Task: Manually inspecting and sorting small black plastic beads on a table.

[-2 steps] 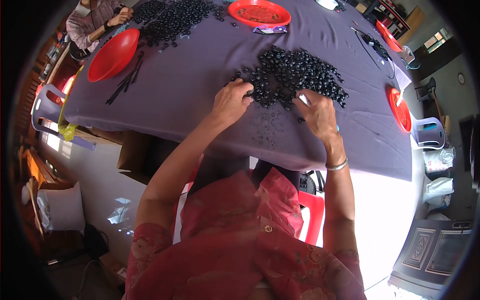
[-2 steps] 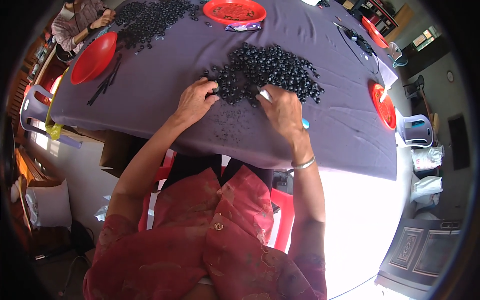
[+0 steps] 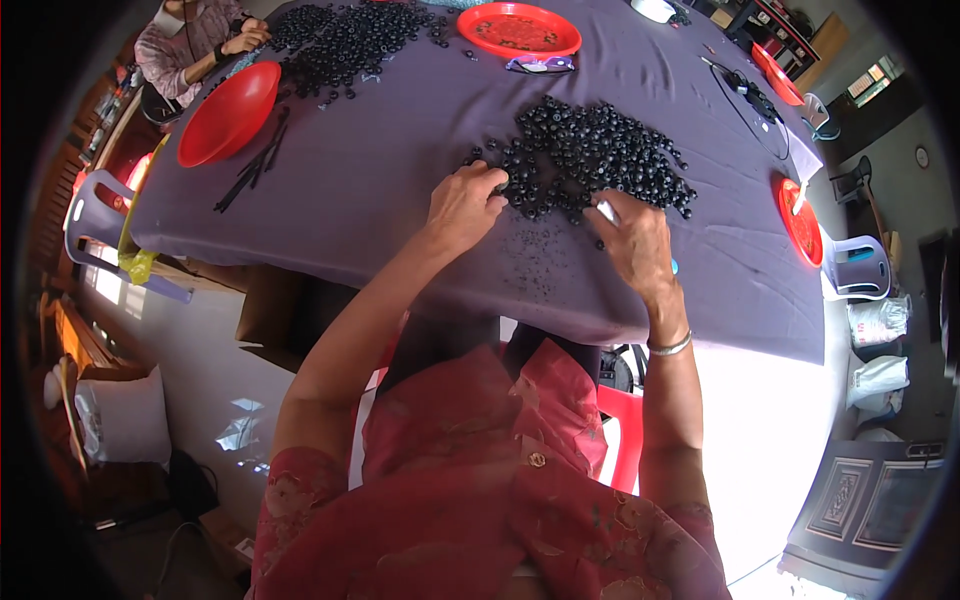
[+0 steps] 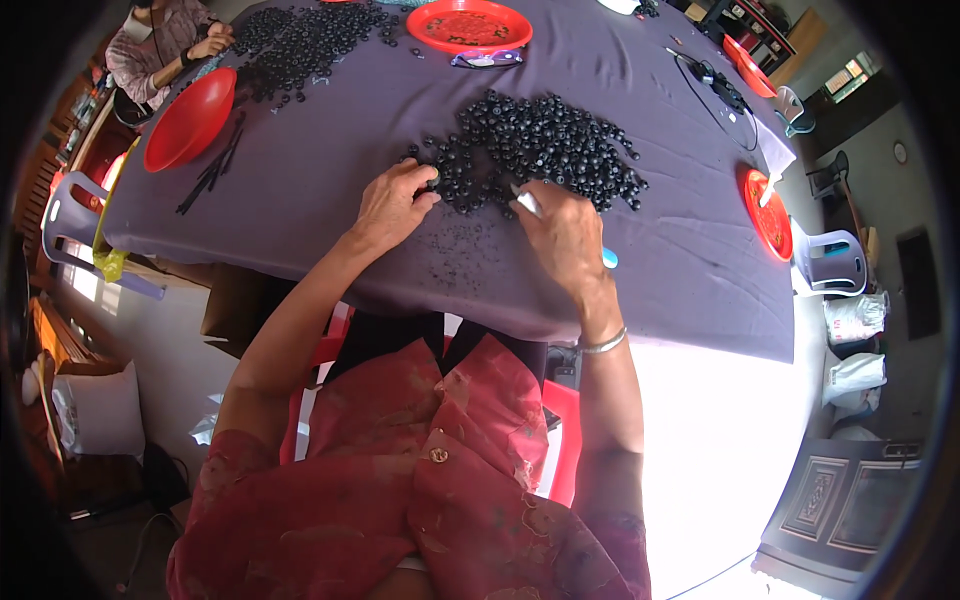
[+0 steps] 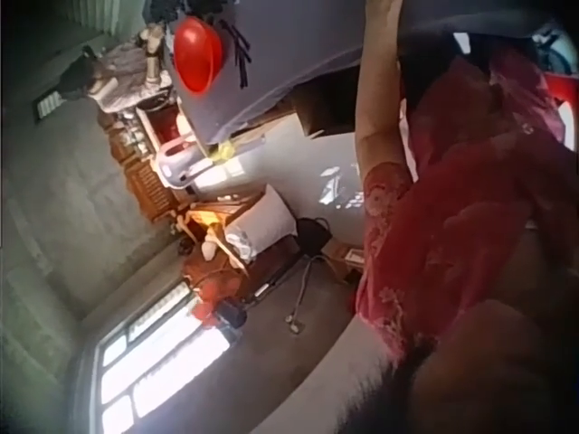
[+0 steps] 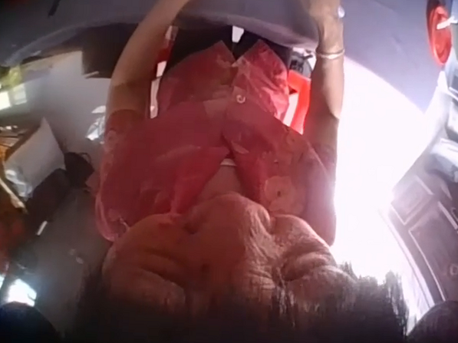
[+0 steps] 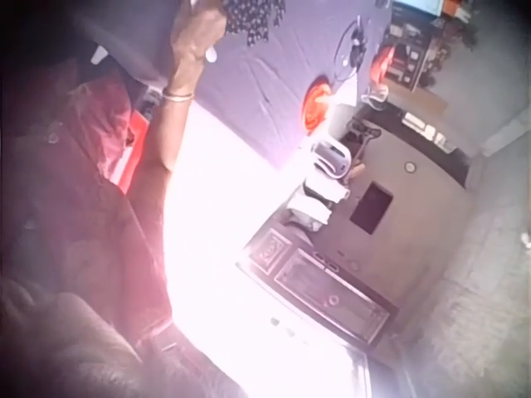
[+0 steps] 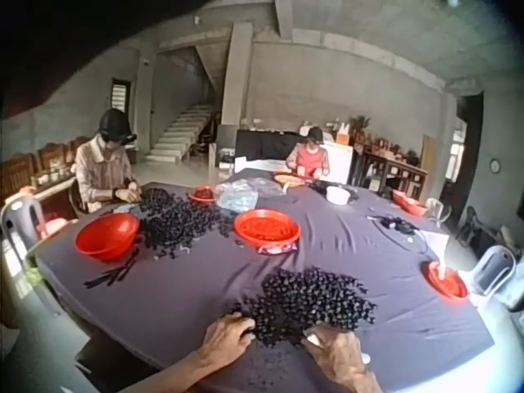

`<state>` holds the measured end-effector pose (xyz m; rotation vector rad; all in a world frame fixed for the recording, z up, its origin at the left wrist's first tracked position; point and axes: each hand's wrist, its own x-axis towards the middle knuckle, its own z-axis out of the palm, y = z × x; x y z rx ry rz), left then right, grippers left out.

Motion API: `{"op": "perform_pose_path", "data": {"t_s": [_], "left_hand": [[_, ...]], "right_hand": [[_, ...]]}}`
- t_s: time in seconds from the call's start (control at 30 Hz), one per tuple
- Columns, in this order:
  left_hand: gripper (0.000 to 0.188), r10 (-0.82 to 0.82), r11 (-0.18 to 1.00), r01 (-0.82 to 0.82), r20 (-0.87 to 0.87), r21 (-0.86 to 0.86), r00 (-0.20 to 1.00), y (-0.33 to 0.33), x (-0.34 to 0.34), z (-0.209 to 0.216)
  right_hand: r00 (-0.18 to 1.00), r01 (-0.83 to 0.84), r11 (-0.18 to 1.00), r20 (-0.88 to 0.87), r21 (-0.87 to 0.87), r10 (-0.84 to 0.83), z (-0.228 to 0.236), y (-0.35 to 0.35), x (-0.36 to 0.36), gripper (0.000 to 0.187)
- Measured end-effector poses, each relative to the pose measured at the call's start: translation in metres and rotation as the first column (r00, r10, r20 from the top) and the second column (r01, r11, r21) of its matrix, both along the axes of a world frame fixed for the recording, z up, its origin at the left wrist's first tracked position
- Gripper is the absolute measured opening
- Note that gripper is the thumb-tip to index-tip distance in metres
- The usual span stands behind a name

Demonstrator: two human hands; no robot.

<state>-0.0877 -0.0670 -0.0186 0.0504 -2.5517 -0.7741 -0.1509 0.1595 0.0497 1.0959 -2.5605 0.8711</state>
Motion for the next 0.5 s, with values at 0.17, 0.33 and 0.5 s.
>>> {"op": "perform_pose_path", "data": {"t_s": [0.17, 0.33, 0.5], "left_hand": [[0.017, -0.037, 0.985, 0.009, -0.158, -0.173, 0.987, 0.004, -0.002, -0.005], [0.018, -0.061, 0.968, 0.09, -0.131, 0.233, 0.99, 0.003, 0.007, -0.003], [0.017, -0.27, 0.417, 0.231, -0.123, 0.879, 0.955, 0.023, 0.038, 0.025]], "right_hand": [[1.0, -0.017, 0.997, 0.021, -0.074, 0.018, -0.003, -0.003, 0.018, 0.017], [0.965, -0.032, 0.98, 0.248, -0.197, 0.081, -0.008, -0.011, 0.027, 0.016], [0.862, -0.1, 0.875, 0.399, -0.473, 0.314, -0.009, -0.013, 0.036, 0.026]]}}
